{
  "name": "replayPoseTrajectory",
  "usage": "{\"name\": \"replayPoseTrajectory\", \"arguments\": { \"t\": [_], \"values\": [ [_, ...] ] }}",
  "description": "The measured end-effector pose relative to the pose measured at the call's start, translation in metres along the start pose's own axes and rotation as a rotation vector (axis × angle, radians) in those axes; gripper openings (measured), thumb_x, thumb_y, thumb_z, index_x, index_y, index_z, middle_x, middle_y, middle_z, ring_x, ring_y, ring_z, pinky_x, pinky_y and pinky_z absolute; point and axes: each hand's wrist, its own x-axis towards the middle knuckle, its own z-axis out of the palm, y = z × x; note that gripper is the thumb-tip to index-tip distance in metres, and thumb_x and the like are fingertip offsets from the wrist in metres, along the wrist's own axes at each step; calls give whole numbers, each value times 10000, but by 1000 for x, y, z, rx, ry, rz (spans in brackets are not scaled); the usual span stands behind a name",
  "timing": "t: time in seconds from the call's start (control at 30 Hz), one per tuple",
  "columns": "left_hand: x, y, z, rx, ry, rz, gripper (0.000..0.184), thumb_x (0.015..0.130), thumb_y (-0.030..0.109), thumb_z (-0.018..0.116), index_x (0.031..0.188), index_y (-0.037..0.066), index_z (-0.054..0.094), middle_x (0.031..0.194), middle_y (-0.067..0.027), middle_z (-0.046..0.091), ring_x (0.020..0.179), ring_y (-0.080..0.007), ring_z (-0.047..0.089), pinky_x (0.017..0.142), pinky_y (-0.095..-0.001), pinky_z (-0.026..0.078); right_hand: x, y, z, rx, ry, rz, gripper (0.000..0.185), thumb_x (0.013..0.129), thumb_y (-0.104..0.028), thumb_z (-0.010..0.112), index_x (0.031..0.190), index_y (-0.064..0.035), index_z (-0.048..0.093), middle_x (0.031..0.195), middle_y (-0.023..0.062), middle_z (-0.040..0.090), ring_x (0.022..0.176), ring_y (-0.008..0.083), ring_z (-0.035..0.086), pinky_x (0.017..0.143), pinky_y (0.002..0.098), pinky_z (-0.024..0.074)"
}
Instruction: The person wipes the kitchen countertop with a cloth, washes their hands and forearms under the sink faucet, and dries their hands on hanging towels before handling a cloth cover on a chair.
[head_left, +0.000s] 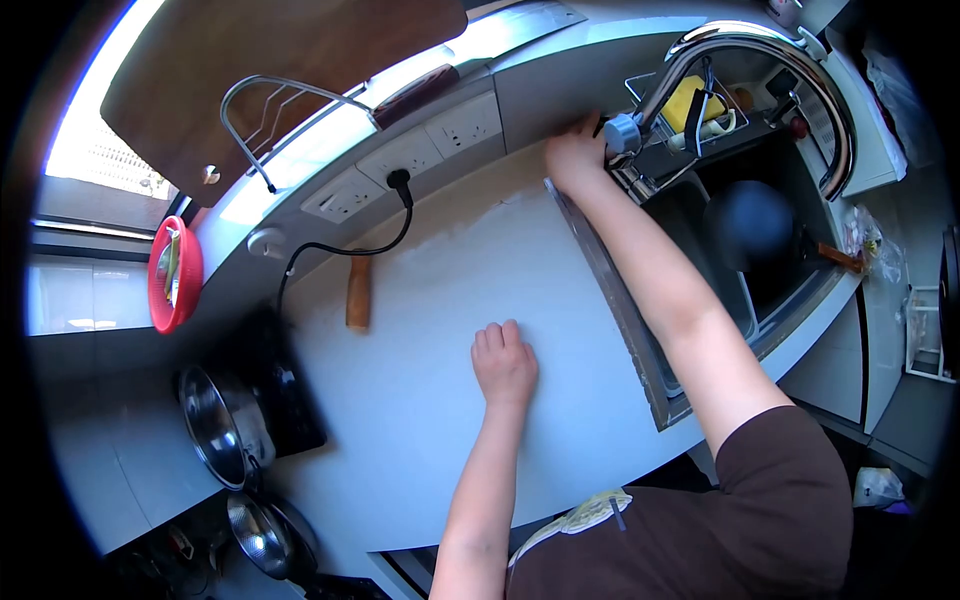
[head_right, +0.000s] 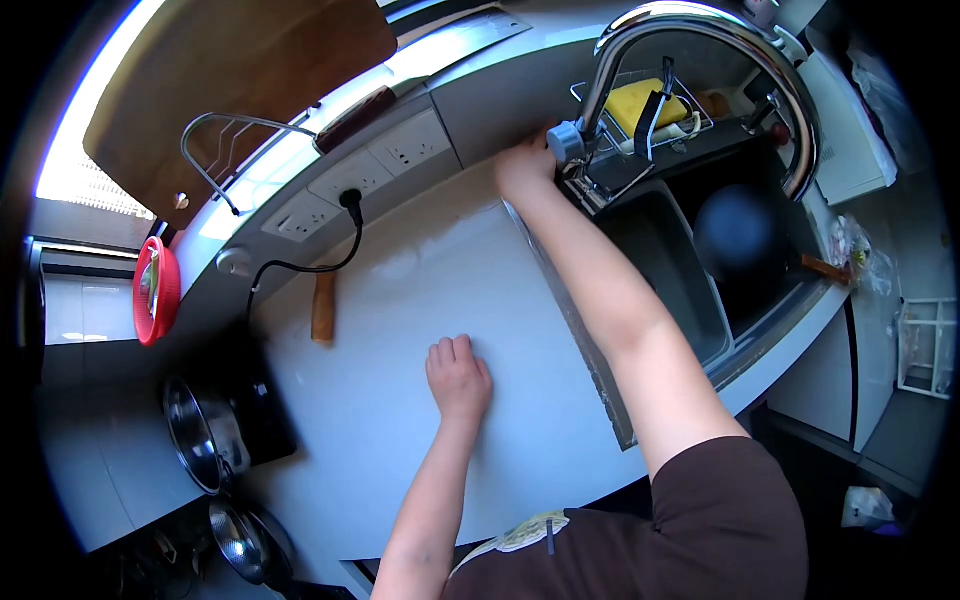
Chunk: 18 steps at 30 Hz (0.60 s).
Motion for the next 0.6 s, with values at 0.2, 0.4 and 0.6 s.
{"name": "replayPoseTrajectory", "arguments": {
  "t": [0.2,0.4,0.6],
  "values": [
    [1,0,0,14,0,2,286,662,3,584,940,43,534,871,-119,503,825,-305,489,710,-414,416,8,0,-12,-13,-275,33,396,883,-167,476,1234,-8,567,1237,250,551,1180,437,476,903,561,403],
    [1,0,3,23,17,0,286,648,13,589,927,46,537,860,-117,503,815,-303,493,700,-412,421,-26,-31,77,-255,441,5,330,800,-178,546,1080,-5,563,948,234,620,914,340,597,703,440,457],
    [3,0,1,36,22,8,268,654,26,579,917,46,535,857,-119,503,805,-304,491,698,-415,423,-131,0,55,156,250,-332,302,778,-98,559,1054,22,534,848,222,623,832,348,605,667,411,500]
  ]
}}
